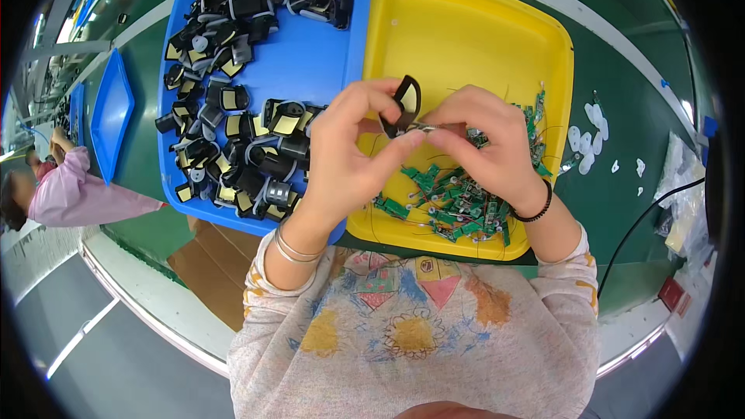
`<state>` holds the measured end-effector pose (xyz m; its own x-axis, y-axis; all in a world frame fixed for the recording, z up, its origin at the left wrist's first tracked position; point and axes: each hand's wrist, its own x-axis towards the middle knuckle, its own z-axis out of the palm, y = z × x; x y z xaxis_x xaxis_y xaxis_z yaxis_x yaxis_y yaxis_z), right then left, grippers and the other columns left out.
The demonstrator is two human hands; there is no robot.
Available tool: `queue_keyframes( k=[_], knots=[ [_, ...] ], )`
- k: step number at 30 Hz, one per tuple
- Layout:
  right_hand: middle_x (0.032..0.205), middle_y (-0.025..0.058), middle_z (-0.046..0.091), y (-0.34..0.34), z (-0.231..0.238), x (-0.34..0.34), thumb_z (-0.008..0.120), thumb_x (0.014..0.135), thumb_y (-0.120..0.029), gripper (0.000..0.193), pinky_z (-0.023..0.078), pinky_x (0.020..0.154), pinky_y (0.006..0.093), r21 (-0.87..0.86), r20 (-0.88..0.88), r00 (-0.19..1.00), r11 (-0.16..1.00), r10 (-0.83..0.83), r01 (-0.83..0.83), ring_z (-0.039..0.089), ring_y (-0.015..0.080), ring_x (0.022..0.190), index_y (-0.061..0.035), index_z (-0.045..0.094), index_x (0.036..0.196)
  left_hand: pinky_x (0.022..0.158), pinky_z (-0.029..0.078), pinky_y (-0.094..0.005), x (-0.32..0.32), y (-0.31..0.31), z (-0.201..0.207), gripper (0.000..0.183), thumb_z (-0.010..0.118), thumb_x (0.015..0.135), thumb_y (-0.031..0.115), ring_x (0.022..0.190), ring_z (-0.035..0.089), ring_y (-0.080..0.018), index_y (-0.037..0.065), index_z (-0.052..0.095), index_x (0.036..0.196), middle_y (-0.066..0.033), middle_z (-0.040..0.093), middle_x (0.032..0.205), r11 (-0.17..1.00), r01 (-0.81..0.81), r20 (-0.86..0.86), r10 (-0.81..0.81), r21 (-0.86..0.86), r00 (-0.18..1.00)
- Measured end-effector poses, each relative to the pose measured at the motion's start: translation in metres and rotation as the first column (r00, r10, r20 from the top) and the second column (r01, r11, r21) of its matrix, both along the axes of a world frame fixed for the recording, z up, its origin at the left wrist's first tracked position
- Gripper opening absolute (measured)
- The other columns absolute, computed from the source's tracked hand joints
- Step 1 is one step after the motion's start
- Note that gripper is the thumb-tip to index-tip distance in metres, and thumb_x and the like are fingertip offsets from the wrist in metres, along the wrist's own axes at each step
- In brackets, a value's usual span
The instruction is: The person repeatedly picks up small black plastic housings and green circuit boards from trays, inserts the boards into the housings, and places the assembled units into a blue bin. The process is continuous and repetitive, with the person handling each unit individually.
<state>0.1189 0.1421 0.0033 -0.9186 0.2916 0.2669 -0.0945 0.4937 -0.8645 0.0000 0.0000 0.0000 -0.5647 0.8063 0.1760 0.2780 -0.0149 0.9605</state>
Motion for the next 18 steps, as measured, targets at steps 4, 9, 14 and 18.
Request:
queue_keyframes(
  k=[4, 9, 14, 18],
  knots=[
    [0.075, 0.005, 0.058, -0.002, -0.006, -0.001, 0.063, 0.074, -0.001, 0.01, 0.047, 0.058, 0.0216, -0.268, 0.0, 1.0, 0.963, -0.026, 0.025, 0.057, 0.0117, 0.065, -0.0012, 0.06, 0.083, 0.064, 0.047, -0.0223, 0.001, 0.004, 0.009, 0.027, 0.071, 0.063, 0.004, 0.081, 0.057, -0.0163, 0.001, 0.055, 0.084, -0.0117, 0.055, 0.104, 0.995, -0.087, -0.207, 0.078, -0.038, 0.975],
    [0.078, 0.0043, 0.057, -0.006, -0.007, 0.002, 0.062, 0.075, -0.001, 0.012, 0.047, 0.062, 0.0195, -0.496, -0.038, 0.999, 0.869, -0.015, -0.006, 0.057, 0.0093, 0.068, 0.0008, 0.058, 0.086, 0.071, 0.044, -0.0241, -0.004, -0.004, 0.003, 0.029, 0.065, 0.073, 0.005, 0.086, 0.056, -0.0143, 0.003, 0.05, 0.098, -0.0103, 0.058, 0.097, 0.999, 0.008, 0.064, -0.006, -0.035, 0.998],
    [0.08, 0.0041, 0.056, -0.01, -0.004, 0.004, 0.06, 0.079, -0.001, 0.015, 0.048, 0.063, 0.0197, -0.655, -0.041, 0.999, 0.755, 0.006, -0.032, 0.058, 0.0091, 0.069, 0.001, 0.053, 0.091, 0.077, 0.043, -0.0249, -0.003, 0.0, 0.008, 0.035, 0.057, 0.081, 0.005, 0.089, 0.054, -0.0126, 0.003, 0.04, 0.111, -0.0098, 0.057, 0.098, 0.989, 0.083, 0.566, -0.136, 0.119, 0.813],
    [0.08, 0.0044, 0.055, -0.011, -0.001, 0.004, 0.057, 0.081, -0.001, 0.015, 0.048, 0.06, 0.0199, -0.833, -0.007, 1.0, 0.553, 0.024, -0.02, 0.059, 0.0094, 0.066, 0.0003, 0.049, 0.094, 0.077, 0.043, -0.0248, 0.002, 0.003, 0.007, 0.04, 0.06, 0.077, 0.0, 0.088, 0.055, -0.0124, 0.003, 0.04, 0.111, -0.0096, 0.056, 0.096, 0.988, 0.101, 0.568, -0.15, 0.117, 0.81]
  ],
)
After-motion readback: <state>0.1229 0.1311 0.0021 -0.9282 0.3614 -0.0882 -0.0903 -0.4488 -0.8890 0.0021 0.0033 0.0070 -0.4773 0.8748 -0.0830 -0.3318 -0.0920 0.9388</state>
